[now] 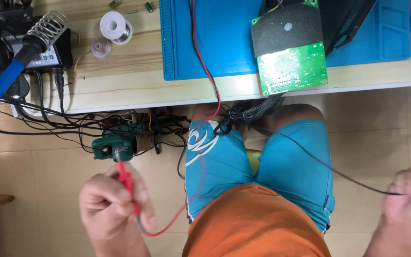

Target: Testing a circuit board with a digital multimeter to diagnose electronic faults.

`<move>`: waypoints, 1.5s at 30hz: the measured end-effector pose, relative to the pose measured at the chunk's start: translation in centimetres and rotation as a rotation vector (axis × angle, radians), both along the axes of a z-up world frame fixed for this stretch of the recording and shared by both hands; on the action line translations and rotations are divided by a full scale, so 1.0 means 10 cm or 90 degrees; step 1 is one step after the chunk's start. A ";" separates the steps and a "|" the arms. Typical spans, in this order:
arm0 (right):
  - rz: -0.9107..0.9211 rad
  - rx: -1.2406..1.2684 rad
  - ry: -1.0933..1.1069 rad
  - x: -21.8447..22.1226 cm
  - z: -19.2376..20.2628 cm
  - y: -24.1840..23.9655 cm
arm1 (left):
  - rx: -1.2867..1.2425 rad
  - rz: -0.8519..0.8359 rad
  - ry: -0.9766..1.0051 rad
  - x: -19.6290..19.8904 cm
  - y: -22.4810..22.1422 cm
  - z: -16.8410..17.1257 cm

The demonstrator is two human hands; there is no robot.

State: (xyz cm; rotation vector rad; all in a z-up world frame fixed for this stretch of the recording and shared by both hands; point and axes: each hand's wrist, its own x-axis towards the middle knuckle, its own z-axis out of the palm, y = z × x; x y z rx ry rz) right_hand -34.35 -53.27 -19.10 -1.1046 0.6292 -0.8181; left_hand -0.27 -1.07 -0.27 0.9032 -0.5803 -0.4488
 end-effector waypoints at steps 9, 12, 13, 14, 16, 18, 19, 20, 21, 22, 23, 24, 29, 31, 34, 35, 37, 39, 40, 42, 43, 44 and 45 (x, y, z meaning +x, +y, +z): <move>0.108 -0.003 -0.092 1.07 0.85 1.29 | 0.067 -0.016 -0.154 0.03 -1.32 -0.15; 0.108 -0.246 0.016 1.34 1.03 1.46 | 0.093 0.004 -0.132 0.08 -1.63 -0.31; 0.110 -0.351 0.052 1.44 1.12 1.50 | 0.096 -0.012 -0.089 0.10 -1.71 -0.38; 0.106 -0.355 0.052 1.54 1.20 1.47 | 0.092 -0.015 -0.091 0.15 -1.79 -0.35; 0.123 -0.530 0.036 1.76 1.36 1.42 | 0.194 0.125 -0.239 0.25 -1.95 -0.29; 0.103 -0.605 0.055 1.93 1.43 1.32 | 0.213 0.146 -0.274 0.37 -2.04 -0.36; 0.087 -0.675 0.076 2.01 1.46 1.27 | 0.237 0.169 -0.306 0.43 -2.08 -0.39; 0.083 -0.677 0.077 2.14 1.48 1.22 | 0.233 0.166 -0.306 0.50 -2.19 -0.42; 0.070 -0.698 0.046 2.27 1.51 1.17 | 0.177 0.207 -0.324 0.57 -2.30 -0.45; 0.059 -0.717 0.015 2.40 1.54 1.13 | 0.123 0.249 -0.339 0.63 -2.39 -0.47; 0.058 -0.718 0.017 2.49 1.55 1.11 | 0.122 0.248 -0.339 0.66 -2.45 -0.52; 0.064 -0.747 -0.011 2.59 1.56 1.09 | 0.147 0.256 -0.350 0.70 -2.51 -0.56; 0.049 -0.805 -0.036 2.84 1.49 1.03 | 0.201 0.250 -0.403 0.84 -2.69 -0.67; 0.053 -0.803 -0.027 2.85 1.50 1.04 | 0.206 0.273 -0.501 0.90 -2.72 -0.65; 0.047 -0.803 -0.022 2.84 1.48 1.05 | 0.236 0.286 -0.541 0.92 -2.75 -0.66; 0.044 -0.802 -0.023 2.85 1.47 1.04 | 0.235 0.284 -0.544 0.91 -2.74 -0.65; 0.044 -0.842 -0.012 2.86 1.46 1.03 | 0.262 0.248 -0.515 0.89 -2.72 -0.65; 0.045 -0.847 -0.008 2.88 1.47 1.01 | 0.251 0.230 -0.491 0.90 -2.72 -0.72; 0.047 -0.855 -0.006 2.88 1.48 1.00 | 0.239 0.215 -0.468 0.91 -2.72 -0.75; 0.050 -0.856 0.001 2.88 1.46 0.97 | 0.225 0.212 -0.449 0.95 -2.78 -0.87; 0.054 -0.856 0.007 2.88 1.45 0.97 | 0.212 0.211 -0.431 0.98 -2.79 -0.93; 0.055 -0.855 0.005 2.89 1.46 0.96 | 0.213 0.212 -0.432 0.97 -2.80 -0.92; 0.059 -0.854 0.007 2.89 1.47 0.96 | 0.212 0.212 -0.427 0.97 -2.81 -0.90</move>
